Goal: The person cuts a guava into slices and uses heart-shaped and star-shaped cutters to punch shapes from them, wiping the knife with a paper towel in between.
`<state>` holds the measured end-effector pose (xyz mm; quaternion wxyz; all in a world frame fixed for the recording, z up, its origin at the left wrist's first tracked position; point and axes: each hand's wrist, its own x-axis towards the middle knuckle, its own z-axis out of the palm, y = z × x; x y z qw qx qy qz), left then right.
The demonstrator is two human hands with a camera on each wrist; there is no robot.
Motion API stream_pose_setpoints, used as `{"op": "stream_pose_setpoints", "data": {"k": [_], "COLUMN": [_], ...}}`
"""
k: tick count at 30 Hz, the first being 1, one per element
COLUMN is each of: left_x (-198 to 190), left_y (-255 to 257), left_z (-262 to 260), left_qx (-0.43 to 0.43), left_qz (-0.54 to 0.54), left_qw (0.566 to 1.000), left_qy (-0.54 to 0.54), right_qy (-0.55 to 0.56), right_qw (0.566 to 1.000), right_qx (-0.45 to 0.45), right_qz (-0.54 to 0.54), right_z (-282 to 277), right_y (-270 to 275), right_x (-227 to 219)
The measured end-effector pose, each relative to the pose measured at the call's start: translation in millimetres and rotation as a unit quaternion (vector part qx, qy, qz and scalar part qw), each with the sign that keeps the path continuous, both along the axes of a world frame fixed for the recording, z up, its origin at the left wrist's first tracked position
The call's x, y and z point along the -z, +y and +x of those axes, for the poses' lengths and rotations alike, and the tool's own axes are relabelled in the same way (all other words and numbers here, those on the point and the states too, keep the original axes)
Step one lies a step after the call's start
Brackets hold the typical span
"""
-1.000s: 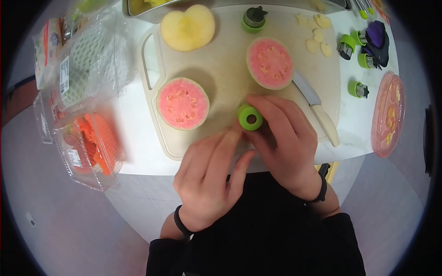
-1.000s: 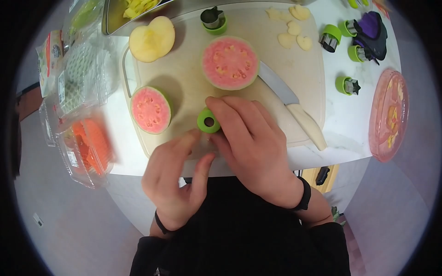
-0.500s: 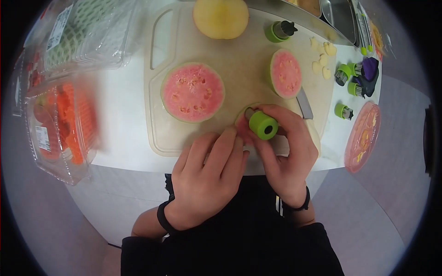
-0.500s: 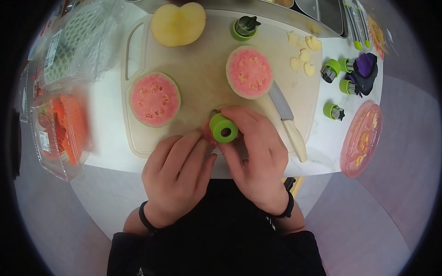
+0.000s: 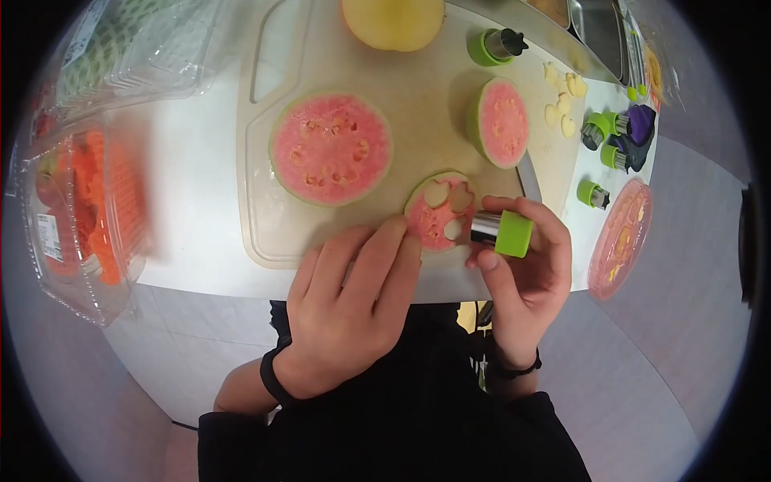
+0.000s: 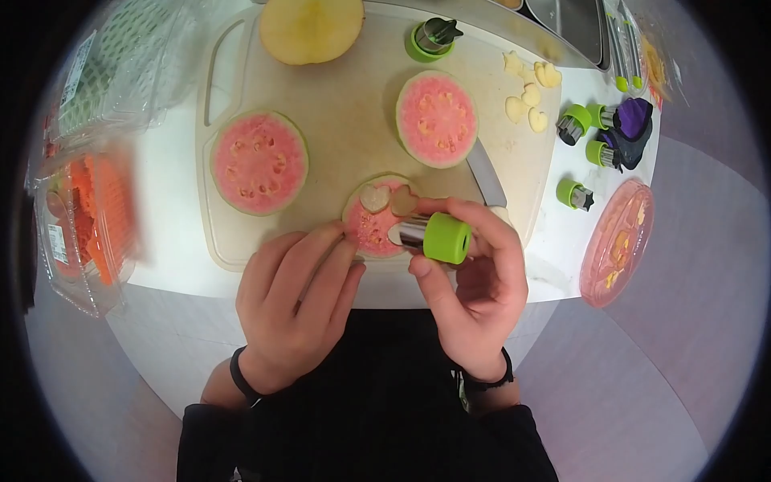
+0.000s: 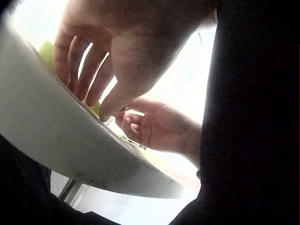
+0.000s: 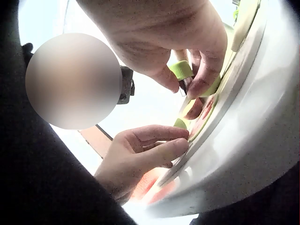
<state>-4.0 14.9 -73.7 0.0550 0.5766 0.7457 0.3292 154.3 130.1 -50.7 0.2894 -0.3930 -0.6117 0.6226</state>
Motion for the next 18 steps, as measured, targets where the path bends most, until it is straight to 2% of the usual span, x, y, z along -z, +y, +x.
{"op": "stream_pose_setpoints", "data": {"k": [6,8,13,18], "left_x": [2,3,7,5], "left_y": [0,0,2,6], "left_z": [2,1,0,-2], "left_qx": [-0.012,-0.010,-0.014,-0.023], "left_qz": [0.007,0.011,0.025,0.032], "left_qw": [1.000,1.000,0.999,0.999], "left_qy": [-0.014,-0.017,-0.019,-0.031], "right_qy": [0.111,0.105,0.009,-0.021], "right_qw": [0.981,0.986,0.999,0.986], "right_qx": [-0.025,-0.031,-0.005,-0.058], "right_qz": [-0.160,-0.123,0.046,0.157], "right_z": [13,16,11,10], "right_y": [0,0,-8,-4], "right_x": [3,8,11,19]}}
